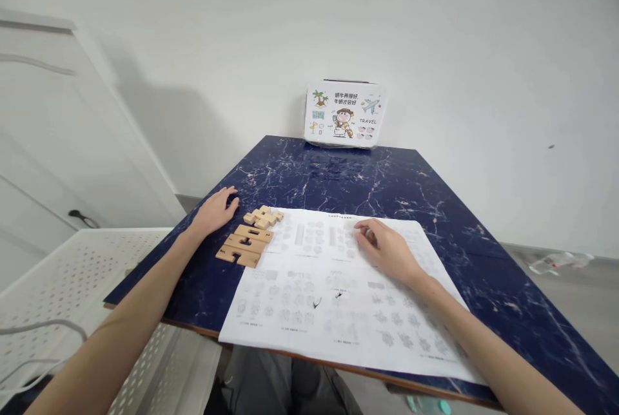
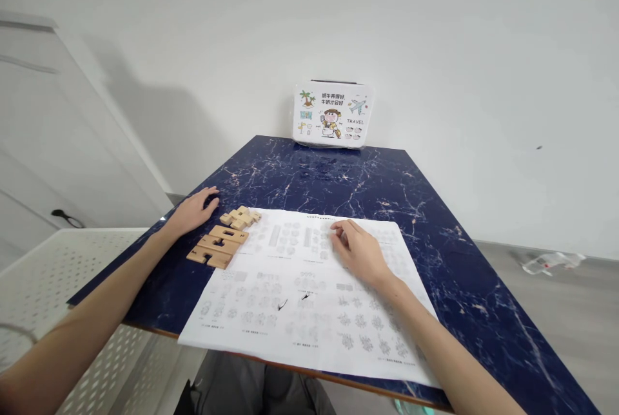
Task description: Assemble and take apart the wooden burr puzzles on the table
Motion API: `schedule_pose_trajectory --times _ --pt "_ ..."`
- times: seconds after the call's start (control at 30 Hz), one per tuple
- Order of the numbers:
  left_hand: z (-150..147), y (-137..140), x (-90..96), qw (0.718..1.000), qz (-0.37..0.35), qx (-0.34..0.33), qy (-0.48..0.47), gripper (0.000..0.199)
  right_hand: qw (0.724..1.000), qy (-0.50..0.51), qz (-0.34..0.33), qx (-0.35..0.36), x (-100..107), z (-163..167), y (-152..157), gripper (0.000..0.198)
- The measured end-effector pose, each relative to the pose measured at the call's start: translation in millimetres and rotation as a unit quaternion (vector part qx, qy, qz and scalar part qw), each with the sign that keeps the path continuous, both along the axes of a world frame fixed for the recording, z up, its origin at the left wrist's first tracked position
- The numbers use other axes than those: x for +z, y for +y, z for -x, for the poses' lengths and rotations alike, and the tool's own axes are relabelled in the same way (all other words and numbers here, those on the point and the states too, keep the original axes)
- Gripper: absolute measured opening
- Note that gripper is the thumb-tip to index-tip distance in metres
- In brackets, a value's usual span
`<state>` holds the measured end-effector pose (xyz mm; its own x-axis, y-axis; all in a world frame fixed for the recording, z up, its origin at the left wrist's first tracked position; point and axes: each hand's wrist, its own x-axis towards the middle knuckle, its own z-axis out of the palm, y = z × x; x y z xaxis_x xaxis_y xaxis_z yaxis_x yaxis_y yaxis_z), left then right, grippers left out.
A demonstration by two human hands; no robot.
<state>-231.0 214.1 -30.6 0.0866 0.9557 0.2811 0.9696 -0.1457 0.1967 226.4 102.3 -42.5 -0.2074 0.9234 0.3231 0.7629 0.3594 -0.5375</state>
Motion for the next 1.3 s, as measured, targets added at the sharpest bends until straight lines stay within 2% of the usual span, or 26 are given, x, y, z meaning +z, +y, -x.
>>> schedule_pose_trajectory --times 1.03,1.3 --pt "-3 -3 2.4 1.000 -0.003 -0.004 -0.018 0.051 1.000 -0.006 -0.009 0.003 -2 -1 0 0.026" --pt "-12 -12 13.1 0.998 -0.032 -0.012 -0.046 0.046 1.000 -0.009 -0.009 0.004 -3 -1 1 0.027"
